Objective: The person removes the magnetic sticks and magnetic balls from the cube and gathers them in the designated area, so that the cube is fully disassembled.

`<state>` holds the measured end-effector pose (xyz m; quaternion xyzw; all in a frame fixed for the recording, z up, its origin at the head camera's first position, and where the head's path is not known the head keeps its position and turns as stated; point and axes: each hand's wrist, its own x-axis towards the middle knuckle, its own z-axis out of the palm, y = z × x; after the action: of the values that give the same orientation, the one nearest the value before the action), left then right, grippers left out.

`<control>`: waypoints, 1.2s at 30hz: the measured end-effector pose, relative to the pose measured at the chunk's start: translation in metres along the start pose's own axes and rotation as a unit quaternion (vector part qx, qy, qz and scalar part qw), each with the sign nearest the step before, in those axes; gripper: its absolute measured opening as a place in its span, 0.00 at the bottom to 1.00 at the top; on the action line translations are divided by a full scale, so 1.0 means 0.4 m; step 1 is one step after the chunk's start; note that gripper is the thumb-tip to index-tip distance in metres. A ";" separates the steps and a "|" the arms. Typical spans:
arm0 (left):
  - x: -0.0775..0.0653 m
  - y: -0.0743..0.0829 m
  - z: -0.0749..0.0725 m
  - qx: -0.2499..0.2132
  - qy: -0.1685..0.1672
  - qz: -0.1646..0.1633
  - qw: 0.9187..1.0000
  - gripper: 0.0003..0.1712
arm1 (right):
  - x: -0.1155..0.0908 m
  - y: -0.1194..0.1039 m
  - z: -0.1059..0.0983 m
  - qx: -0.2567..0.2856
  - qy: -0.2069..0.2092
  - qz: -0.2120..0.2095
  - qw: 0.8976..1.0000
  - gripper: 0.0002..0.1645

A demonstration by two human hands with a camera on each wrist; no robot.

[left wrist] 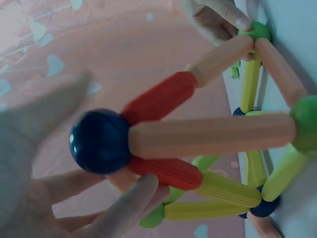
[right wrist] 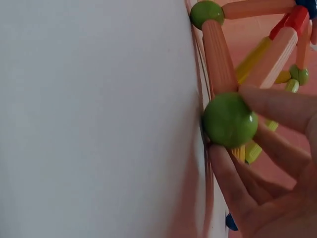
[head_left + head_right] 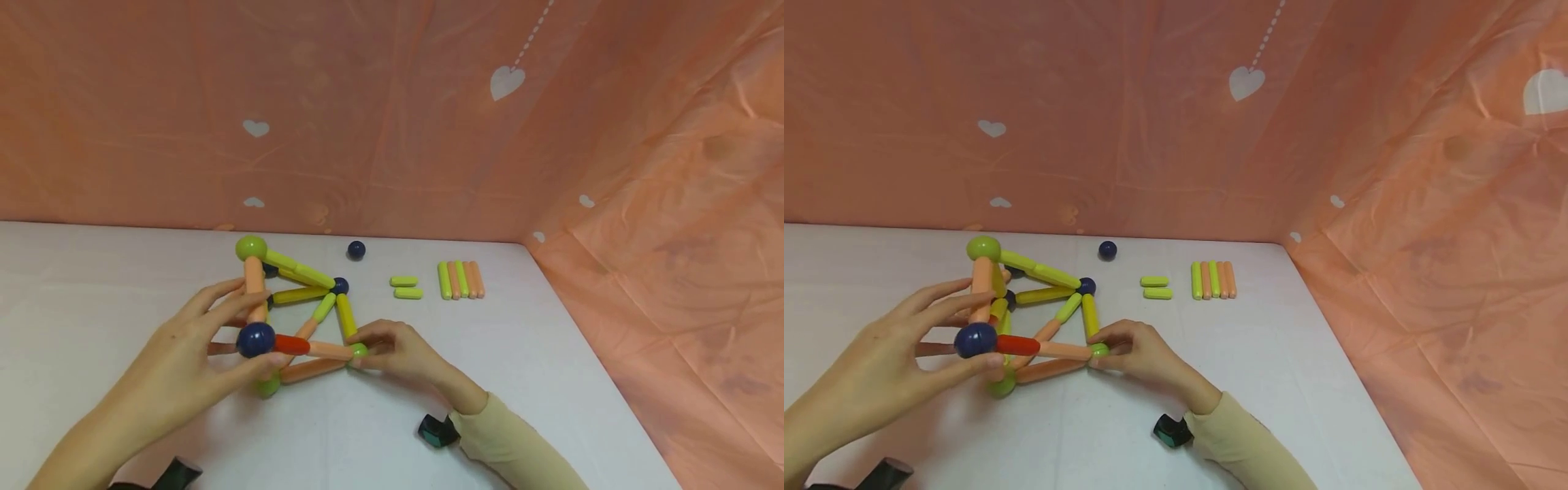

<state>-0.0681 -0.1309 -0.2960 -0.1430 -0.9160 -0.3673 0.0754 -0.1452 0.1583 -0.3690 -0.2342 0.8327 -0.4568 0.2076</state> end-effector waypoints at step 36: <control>-0.017 0.003 -0.002 -0.006 -0.002 -0.005 1.000 0.31 | 0.382 -0.054 -0.060 -0.074 -0.069 0.089 0.991 0.17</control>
<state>-0.0614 -0.1321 -0.2964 -0.1393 -0.9146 -0.3731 0.0703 -0.2773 0.0755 -0.3586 -0.2051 0.8653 -0.3567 0.2863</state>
